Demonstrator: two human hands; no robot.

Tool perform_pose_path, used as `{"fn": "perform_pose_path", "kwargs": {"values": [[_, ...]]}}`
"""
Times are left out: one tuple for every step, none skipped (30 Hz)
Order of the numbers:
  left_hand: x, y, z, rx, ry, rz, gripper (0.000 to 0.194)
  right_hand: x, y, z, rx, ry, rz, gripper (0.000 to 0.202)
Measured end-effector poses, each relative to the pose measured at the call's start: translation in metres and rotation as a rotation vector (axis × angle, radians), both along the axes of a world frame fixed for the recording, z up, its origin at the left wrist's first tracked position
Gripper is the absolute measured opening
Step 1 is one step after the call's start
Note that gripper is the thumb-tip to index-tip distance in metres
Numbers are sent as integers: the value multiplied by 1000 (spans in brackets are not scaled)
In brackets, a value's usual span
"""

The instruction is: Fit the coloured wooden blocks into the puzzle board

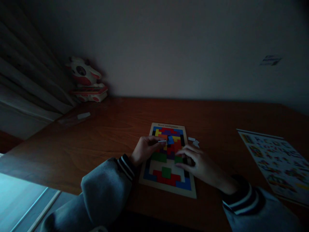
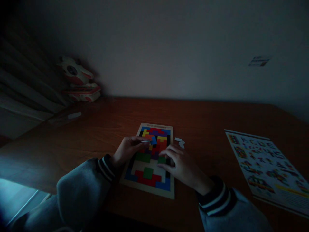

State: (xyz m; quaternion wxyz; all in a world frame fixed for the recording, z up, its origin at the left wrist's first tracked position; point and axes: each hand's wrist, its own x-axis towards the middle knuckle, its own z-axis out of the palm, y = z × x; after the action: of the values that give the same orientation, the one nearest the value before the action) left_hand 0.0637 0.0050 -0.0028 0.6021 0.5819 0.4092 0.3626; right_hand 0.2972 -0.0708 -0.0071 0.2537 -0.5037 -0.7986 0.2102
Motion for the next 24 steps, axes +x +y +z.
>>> {"fn": "perform_pose_path", "kwargs": {"values": [[0,0,0,-3,-4,-1,29,-1,0,1,-10,3,-13,24],[0,0,1,-5,-7,-3,29,-2,0,3,-16,5,-16,24],[0,0,1,-3,-7,-6,29,-4,-1,5,-19,8,-10,23],[0,0,1,1,-6,-8,29,-7,-3,8,-18,11,3,23],[0,-1,1,6,-6,-11,28,-11,-4,9,-12,10,22,23],[0,-1,1,10,-7,-15,28,-16,-6,11,-5,2,43,25],[-1,0,0,12,-10,-20,27,-20,-8,12,6,-13,59,28],[-1,0,0,14,-15,-26,27,-25,-10,12,22,-35,69,32],[-1,0,-1,13,-18,-34,26,-29,-11,11,42,-59,72,36],[-1,0,-1,11,-22,-41,26,-32,-13,10,62,-80,75,40],[-1,0,-2,8,-26,-46,27,-35,-14,8,79,-94,77,40],[-1,1,-2,5,-30,-48,27,-36,-15,7,89,-100,79,37],[-1,1,-2,3,-31,-46,27,-37,-15,5,92,-99,78,33],[-1,1,-2,2,-29,-43,28,-36,-15,4,86,-93,75,29],[-1,1,-2,1,-27,-39,28,-36,-15,4,79,-86,69,26],[-1,1,-1,1,-26,-36,28,-34,-15,4,68,-79,60,25],[-1,1,-2,0,-26,-35,27,-32,-15,4,57,-72,52,23],[-1,1,-2,-2,-28,-34,27,-30,-14,5,45,-64,52,23],[-1,1,-2,-4,-30,-36,27,-28,-14,6,30,-57,61,23],[-1,1,-3,-5,-31,-40,26,-26,-14,8,13,-52,76,24],[-1,1,-3,-3,-30,-44,26,-25,-14,9,2,-49,93,25],[-1,2,-4,-2,-27,-48,26,-24,-14,10,-2,-54,106,27],[-1,2,-4,1,-23,-49,26,-25,-14,10,6,-64,106,29],[0,2,-4,4,-21,-48,26,-27,-15,10,22,-79,93,31]]}}
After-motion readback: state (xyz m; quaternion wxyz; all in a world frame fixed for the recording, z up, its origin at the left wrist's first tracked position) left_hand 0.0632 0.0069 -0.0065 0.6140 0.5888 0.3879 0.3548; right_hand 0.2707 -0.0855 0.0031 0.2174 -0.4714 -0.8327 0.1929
